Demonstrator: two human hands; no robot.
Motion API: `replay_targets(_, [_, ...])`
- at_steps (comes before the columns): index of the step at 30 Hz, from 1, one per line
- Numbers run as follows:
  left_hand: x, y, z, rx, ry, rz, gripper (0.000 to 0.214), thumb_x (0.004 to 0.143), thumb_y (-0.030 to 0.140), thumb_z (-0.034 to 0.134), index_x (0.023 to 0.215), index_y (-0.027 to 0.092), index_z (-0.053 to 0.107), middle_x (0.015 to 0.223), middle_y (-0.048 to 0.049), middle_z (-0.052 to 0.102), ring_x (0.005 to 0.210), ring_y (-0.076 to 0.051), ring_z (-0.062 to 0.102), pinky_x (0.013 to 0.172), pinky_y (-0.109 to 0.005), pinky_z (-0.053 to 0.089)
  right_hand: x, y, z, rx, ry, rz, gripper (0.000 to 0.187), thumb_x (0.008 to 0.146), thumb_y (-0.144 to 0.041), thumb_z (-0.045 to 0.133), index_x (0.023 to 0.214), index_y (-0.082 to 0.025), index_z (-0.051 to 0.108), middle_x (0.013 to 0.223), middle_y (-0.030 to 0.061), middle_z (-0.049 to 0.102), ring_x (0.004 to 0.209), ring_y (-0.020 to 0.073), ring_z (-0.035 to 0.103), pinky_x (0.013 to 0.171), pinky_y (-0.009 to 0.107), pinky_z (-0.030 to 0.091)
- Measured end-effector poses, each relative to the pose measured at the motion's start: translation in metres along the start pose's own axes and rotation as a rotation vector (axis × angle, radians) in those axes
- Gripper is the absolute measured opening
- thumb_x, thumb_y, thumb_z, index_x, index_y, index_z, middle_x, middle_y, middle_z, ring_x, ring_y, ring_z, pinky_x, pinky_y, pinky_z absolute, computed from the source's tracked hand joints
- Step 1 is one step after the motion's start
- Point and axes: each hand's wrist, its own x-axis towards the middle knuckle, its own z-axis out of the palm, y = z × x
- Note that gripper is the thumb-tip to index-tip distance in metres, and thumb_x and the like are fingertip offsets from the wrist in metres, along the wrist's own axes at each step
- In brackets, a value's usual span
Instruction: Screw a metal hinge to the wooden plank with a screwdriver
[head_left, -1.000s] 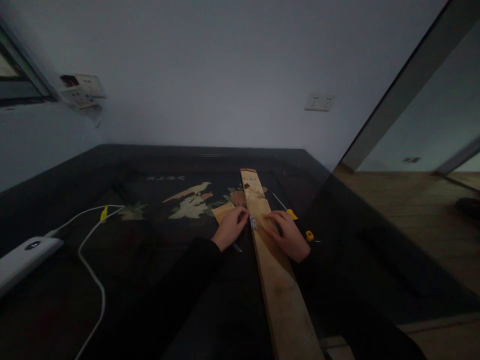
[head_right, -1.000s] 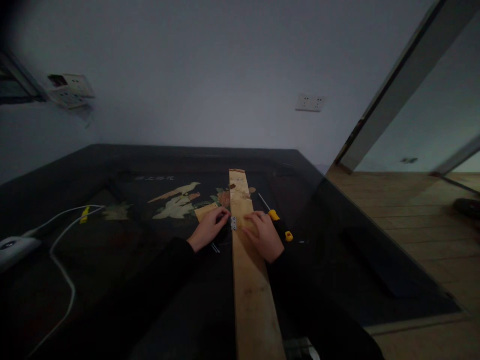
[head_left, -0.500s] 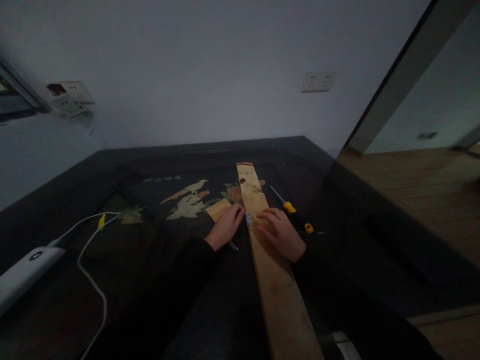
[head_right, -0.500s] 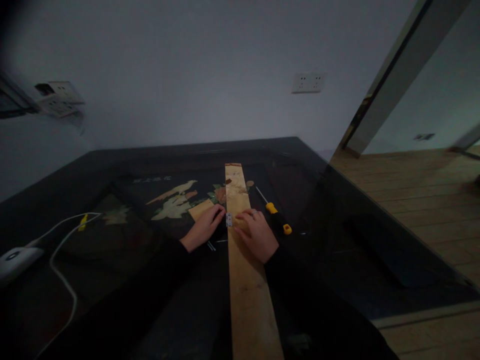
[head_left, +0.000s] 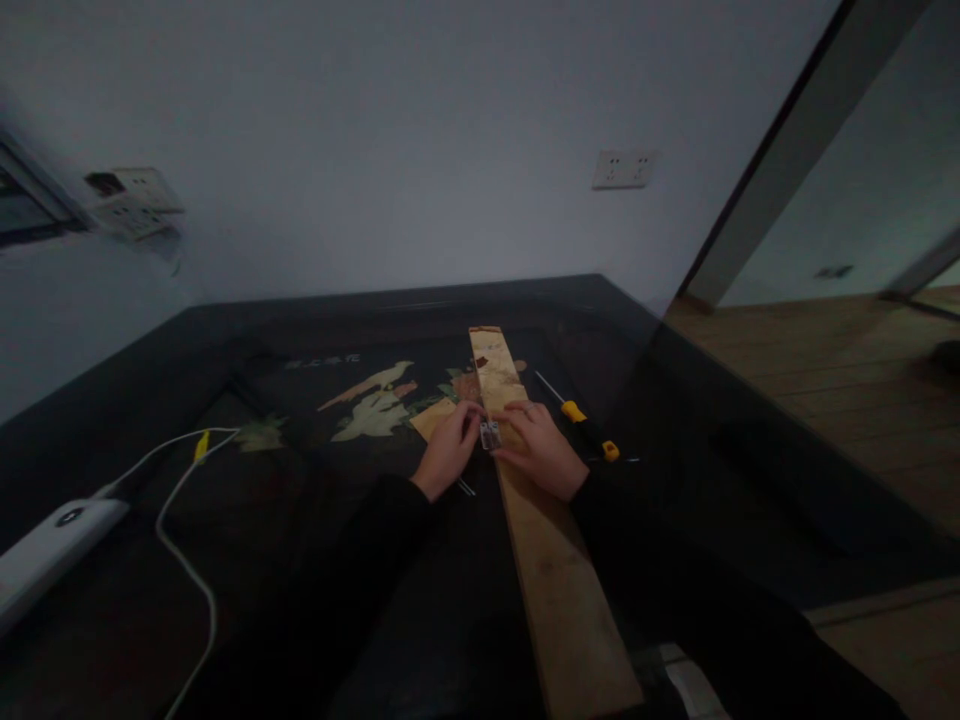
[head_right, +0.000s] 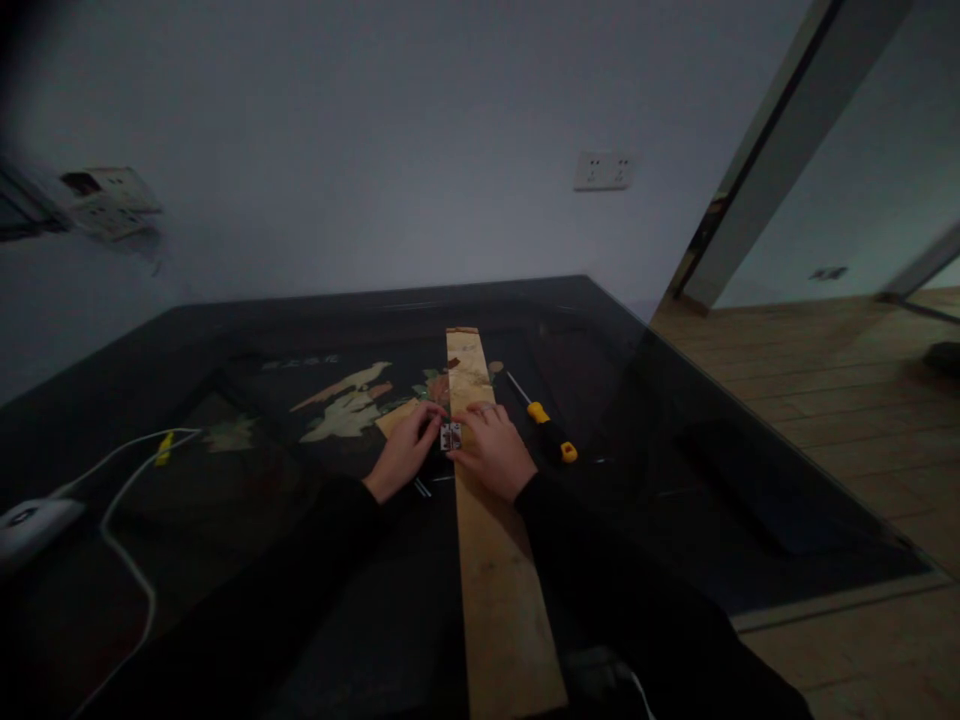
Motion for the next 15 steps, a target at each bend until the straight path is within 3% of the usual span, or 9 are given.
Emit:
replay_targets(3, [-0.002, 0.0, 0.0, -0.025, 0.028, -0.004, 0.015, 0.092, 0.025, 0.04, 0.101, 0.02, 0.052, 0.08, -0.0011, 0.061, 0.075, -0.016, 0.059, 0.072, -0.028, 0.046, 0.013, 0.002, 0.0, -0.028, -0.07, -0.016, 0.055, 0.075, -0.033, 0.071, 0.125, -0.018, 0.055, 0.124, 0.0131, 0.05, 0.118, 0.0268, 0.041, 0.1, 0.045, 0.037])
replay_targets(6, [-0.004, 0.0, 0.0, -0.072, 0.033, 0.023, 0.017, 0.093, 0.024, 0.038, 0.104, 0.02, 0.049, 0.083, -0.0015, 0.06, 0.078, -0.016, 0.059, 0.076, -0.028, 0.046, 0.021, 0.007, 0.001, -0.016, -0.116, -0.055, 0.051, 0.074, -0.034, 0.071, 0.121, -0.017, 0.059, 0.122, 0.0137, 0.052, 0.117, 0.0263, 0.041, 0.101, 0.044, 0.036])
replay_targets(15, [-0.001, -0.005, -0.007, -0.037, 0.031, 0.063, 0.023, 0.093, 0.024, 0.038, 0.114, 0.02, 0.047, 0.092, -0.0041, 0.063, 0.089, -0.016, 0.061, 0.085, -0.029, 0.046, 0.021, 0.012, 0.003, 0.083, -0.102, -0.095, 0.041, 0.074, -0.035, 0.071, 0.11, -0.018, 0.061, 0.118, 0.0118, 0.055, 0.115, 0.0255, 0.045, 0.1, 0.045, 0.037])
